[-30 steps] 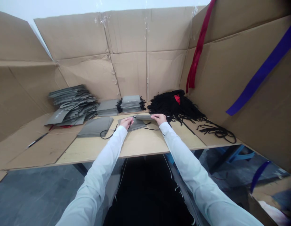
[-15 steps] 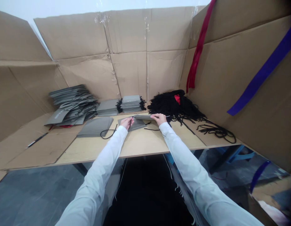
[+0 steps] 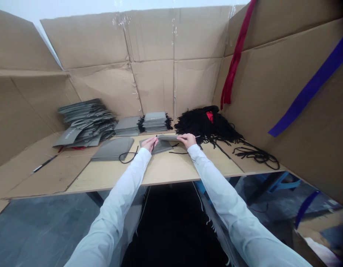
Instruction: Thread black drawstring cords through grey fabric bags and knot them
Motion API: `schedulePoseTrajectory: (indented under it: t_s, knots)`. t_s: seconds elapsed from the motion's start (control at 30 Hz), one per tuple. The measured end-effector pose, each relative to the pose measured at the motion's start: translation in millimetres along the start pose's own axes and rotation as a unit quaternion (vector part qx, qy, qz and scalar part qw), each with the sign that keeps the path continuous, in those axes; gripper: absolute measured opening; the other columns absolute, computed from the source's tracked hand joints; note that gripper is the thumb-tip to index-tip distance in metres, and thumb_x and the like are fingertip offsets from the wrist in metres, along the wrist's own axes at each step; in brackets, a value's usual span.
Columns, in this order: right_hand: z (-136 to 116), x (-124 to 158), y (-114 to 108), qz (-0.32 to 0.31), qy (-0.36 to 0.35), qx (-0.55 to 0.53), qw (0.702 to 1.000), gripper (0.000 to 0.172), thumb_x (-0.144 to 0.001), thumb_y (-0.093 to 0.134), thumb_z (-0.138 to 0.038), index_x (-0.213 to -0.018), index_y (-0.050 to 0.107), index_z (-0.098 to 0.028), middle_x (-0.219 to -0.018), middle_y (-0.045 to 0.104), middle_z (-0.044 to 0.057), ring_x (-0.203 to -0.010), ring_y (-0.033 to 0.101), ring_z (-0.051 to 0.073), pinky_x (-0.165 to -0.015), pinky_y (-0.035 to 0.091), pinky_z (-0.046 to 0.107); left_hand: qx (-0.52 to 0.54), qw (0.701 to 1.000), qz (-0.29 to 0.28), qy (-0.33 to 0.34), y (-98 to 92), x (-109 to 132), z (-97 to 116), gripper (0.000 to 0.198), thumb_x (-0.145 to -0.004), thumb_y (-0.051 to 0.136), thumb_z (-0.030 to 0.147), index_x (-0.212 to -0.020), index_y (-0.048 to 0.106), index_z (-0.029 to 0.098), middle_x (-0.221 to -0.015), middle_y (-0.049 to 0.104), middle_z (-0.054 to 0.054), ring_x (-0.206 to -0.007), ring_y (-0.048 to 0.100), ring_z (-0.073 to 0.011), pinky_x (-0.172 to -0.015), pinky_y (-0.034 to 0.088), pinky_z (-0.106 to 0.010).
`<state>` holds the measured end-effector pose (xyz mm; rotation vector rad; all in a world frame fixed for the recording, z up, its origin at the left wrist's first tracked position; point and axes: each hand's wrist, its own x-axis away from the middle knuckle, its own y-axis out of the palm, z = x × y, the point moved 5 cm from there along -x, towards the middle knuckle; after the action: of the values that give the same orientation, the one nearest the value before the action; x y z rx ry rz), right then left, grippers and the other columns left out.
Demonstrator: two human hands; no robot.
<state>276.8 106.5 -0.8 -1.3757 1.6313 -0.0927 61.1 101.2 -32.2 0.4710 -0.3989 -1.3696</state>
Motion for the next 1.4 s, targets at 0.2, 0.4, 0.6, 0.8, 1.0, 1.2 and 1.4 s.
schedulePoseTrajectory:
  t_s: [0.2, 0.4, 0.6, 0.8, 1.0, 1.2, 1.4]
  knots:
    - [3, 0, 3, -0.002, -0.012, -0.023, 1.0, 0.013, -0.067, 0.06, -0.03, -0.074, 0.067, -0.023, -0.079, 0.066, 0.0, -0.078, 0.058, 0.015, -0.076, 0.039, 0.026, -0.06, 0.995, 0.008, 0.083, -4.4, -10, 5, 0.024, -0.047, 0.07, 0.007, -0.069, 0.059, 0.008, -0.064, 0.06, -0.003, -0.063, 0.057, -0.0099, -0.073, 0.048, -0.028]
    - [8, -1, 4, -0.001, 0.0, -0.057, 0.998, 0.014, -0.066, 0.06, -0.031, -0.075, 0.067, -0.024, -0.078, 0.066, 0.0, -0.079, 0.058, 0.016, -0.075, 0.04, 0.026, -0.143, 0.979, -0.09, 0.109, 4.2, -5, 18, 0.037, -0.046, 0.071, 0.014, -0.08, 0.059, 0.012, -0.077, 0.061, -0.004, -0.072, 0.057, -0.0132, -0.072, 0.048, -0.032]
    - [10, -3, 8, -0.018, -0.008, -0.068, 0.997, 0.01, -0.064, 0.062, -0.03, -0.07, 0.067, -0.025, -0.075, 0.066, -0.001, -0.077, 0.059, 0.016, -0.074, 0.041, 0.026, -0.162, 0.973, -0.162, -0.012, 3.3, -3, 10, 0.023, -0.05, 0.067, 0.012, -0.072, 0.063, 0.009, -0.077, 0.064, -0.007, -0.063, 0.057, -0.011, -0.071, 0.046, -0.029]
    - [10, -3, 7, -0.018, -0.007, -0.071, 0.997, 0.011, -0.064, 0.062, -0.029, -0.071, 0.067, -0.024, -0.075, 0.066, -0.001, -0.077, 0.059, 0.016, -0.074, 0.042, 0.025, -0.227, 0.954, -0.195, -0.006, 4.2, -3, 11, 0.023, -0.053, 0.059, 0.01, -0.075, 0.066, 0.01, -0.074, 0.065, -0.007, -0.067, 0.058, -0.014, -0.079, 0.042, -0.031]
    - [10, -2, 6, -0.02, 0.007, -0.085, 0.996, 0.012, -0.064, 0.061, -0.03, -0.073, 0.067, -0.023, -0.077, 0.066, -0.001, -0.079, 0.059, 0.016, -0.076, 0.042, 0.026, -0.418, 0.87, -0.196, 0.173, 8.7, 2, 31, 0.038, -0.049, 0.066, 0.019, -0.087, 0.065, 0.015, -0.096, 0.062, -0.007, -0.1, 0.05, -0.0218, -0.094, 0.028, -0.033]
    - [13, -2, 7, -0.019, 0.024, -0.103, 0.994, 0.016, -0.064, 0.06, -0.033, -0.074, 0.067, -0.021, -0.079, 0.066, 0.001, -0.081, 0.059, 0.017, -0.079, 0.042, 0.027, -0.402, 0.868, -0.206, 0.207, 17.2, 9, 29, 0.041, -0.05, 0.068, 0.025, -0.089, 0.064, 0.013, -0.097, 0.061, -0.01, -0.096, 0.052, -0.0216, -0.091, 0.033, -0.034]
    - [13, -1, 9, -0.032, 0.034, -0.125, 0.991, 0.018, -0.063, 0.06, -0.033, -0.074, 0.066, -0.021, -0.078, 0.066, 0.0, -0.08, 0.059, 0.017, -0.079, 0.042, 0.026, -0.403, 0.877, -0.159, 0.206, 17.2, 11, 30, 0.031, -0.051, 0.068, 0.027, -0.079, 0.067, 0.014, -0.086, 0.065, -0.008, -0.089, 0.056, -0.0223, -0.087, 0.036, -0.035]
